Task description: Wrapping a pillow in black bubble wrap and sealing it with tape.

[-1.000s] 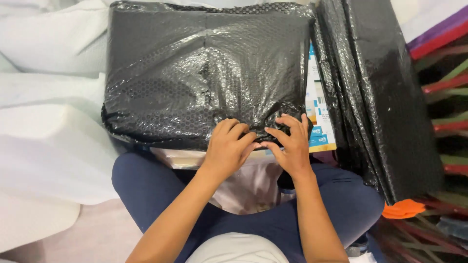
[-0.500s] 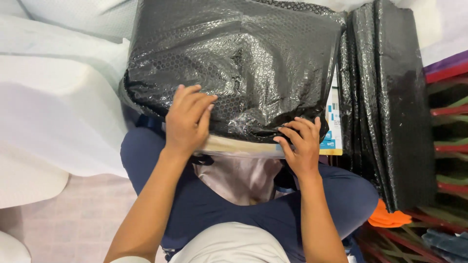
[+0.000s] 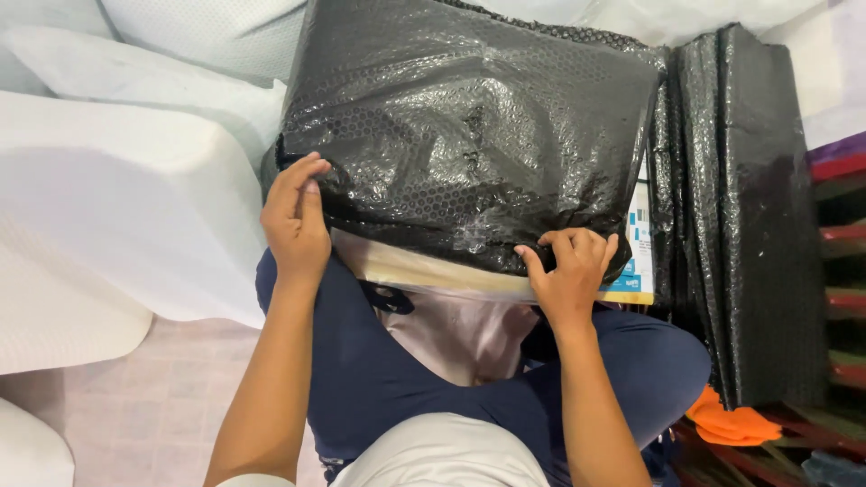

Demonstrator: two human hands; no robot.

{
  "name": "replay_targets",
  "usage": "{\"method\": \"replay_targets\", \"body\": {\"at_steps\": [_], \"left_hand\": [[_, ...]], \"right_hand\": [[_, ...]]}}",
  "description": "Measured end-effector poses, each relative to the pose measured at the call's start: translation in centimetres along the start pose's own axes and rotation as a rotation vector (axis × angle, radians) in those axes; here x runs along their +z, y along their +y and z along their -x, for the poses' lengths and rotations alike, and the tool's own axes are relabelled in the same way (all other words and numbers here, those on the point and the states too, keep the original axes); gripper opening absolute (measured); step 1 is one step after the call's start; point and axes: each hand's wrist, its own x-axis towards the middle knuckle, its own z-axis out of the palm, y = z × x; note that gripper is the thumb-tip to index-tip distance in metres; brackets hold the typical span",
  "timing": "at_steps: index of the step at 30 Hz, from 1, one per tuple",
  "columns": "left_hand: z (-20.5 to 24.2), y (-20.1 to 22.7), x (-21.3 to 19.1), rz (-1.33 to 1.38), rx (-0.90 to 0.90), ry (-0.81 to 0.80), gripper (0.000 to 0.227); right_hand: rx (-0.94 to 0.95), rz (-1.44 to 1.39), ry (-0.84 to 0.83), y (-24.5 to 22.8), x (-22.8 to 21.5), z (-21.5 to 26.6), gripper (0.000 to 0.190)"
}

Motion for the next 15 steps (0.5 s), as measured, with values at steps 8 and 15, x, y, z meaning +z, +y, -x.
{"method": "replay_targets", "body": {"at_steps": [8,15], "left_hand": [[-2.1,-0.2,-2.6,-0.271,-0.107,-0.123,0.026],[-5.1,-1.2,-2.9,-0.385,-0.318,-0.264,0.034]], "right_hand": [[0.050,-0.226,-0.002,0.2,-2.4,-0.1,0.036],[0.355,-0.304,0.259,2.5,-4.8,-1.7,0.022]]}}
